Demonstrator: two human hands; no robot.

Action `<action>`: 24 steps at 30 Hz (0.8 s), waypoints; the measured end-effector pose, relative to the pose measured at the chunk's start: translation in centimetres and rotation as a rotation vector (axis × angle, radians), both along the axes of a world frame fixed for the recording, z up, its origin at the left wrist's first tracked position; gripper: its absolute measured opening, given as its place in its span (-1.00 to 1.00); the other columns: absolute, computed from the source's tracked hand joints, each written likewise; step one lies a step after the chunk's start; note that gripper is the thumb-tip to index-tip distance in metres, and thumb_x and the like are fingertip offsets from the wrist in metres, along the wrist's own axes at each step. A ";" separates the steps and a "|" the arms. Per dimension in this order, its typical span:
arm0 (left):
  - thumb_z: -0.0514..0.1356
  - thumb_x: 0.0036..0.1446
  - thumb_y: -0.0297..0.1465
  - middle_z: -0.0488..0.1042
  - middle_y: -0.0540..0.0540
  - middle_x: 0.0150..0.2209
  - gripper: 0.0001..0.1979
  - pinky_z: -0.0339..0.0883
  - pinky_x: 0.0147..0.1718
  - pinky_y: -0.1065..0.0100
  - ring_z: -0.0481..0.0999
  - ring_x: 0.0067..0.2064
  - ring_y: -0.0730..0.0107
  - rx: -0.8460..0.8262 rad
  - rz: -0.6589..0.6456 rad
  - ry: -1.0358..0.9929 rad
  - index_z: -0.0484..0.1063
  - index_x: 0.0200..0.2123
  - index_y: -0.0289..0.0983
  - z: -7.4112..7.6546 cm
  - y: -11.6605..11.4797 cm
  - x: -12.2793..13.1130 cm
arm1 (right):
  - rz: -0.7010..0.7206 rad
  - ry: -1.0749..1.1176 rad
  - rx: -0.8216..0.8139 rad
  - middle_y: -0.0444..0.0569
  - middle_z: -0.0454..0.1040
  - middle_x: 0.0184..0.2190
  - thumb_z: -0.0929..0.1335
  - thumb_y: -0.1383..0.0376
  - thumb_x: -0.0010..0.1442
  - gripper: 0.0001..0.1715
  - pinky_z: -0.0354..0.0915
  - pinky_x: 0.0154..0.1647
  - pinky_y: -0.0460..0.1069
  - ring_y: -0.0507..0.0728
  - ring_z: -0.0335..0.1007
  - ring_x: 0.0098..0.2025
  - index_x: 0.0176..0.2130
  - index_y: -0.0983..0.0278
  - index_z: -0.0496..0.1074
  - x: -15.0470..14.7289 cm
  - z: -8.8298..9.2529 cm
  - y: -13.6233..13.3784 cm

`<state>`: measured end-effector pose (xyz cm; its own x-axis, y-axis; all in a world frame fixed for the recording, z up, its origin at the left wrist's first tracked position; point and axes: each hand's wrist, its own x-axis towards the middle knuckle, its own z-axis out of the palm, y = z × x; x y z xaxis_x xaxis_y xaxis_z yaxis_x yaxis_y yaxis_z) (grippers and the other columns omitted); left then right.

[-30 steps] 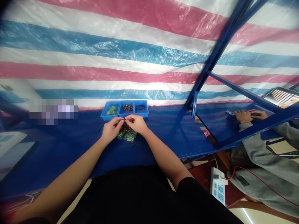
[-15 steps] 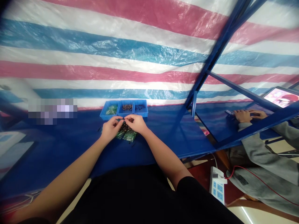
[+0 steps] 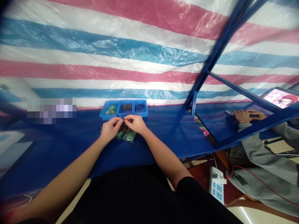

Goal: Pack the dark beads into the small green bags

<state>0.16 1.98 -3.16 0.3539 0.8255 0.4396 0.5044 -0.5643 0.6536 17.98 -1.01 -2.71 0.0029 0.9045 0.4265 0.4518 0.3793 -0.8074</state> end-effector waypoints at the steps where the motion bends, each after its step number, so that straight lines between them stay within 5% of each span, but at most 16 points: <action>1: 0.08 0.20 -0.13 0.44 0.04 -0.54 -0.67 0.26 -0.44 0.46 0.40 -0.51 0.47 0.000 -0.017 -0.008 0.48 -0.17 -0.22 0.0 0.0 0.0 | 0.002 0.001 0.001 -0.07 0.57 -0.34 0.34 0.23 0.14 -0.76 0.35 -0.29 -0.08 0.02 0.44 -0.39 -0.23 0.26 0.54 0.0 -0.1 0.0; 7: 0.09 0.20 -0.17 0.35 0.09 -0.58 -0.66 0.21 -0.48 0.49 0.30 -0.56 0.53 0.038 -0.079 -0.007 0.47 -0.06 -0.19 0.1 0.0 0.0 | 0.034 0.192 -0.082 -0.02 0.56 -0.31 0.37 0.17 0.12 -0.73 0.37 -0.23 -0.07 0.05 0.46 -0.32 -0.27 0.31 0.53 0.1 -0.2 0.4; 15: 0.12 0.20 -0.19 0.37 0.08 -0.58 -0.71 0.21 -0.47 0.51 0.30 -0.55 0.55 0.116 -0.060 -0.017 0.51 -0.15 -0.21 -0.4 0.4 -0.1 | 0.169 0.364 -0.291 -0.05 0.52 -0.43 0.44 0.11 0.02 -0.65 0.32 -0.41 -0.11 0.00 0.39 -0.45 -0.31 0.35 0.52 0.3 0.6 0.4; 24: 0.12 0.20 -0.18 0.37 0.08 -0.56 -0.73 0.22 -0.48 0.50 0.33 -0.54 0.54 0.073 -0.068 -0.028 0.47 -0.17 -0.21 -0.3 0.2 0.0 | 0.174 0.494 -0.261 -0.07 0.51 -0.43 0.45 0.12 0.02 -0.66 0.27 -0.50 -0.13 0.00 0.39 -0.45 -0.28 0.32 0.51 0.1 -0.2 0.9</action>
<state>0.19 2.16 -3.41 0.3946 0.7654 0.5084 0.4452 -0.6433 0.6229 18.10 -0.16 -2.87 -0.0129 0.9844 0.1757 -0.0530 0.1748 -0.9832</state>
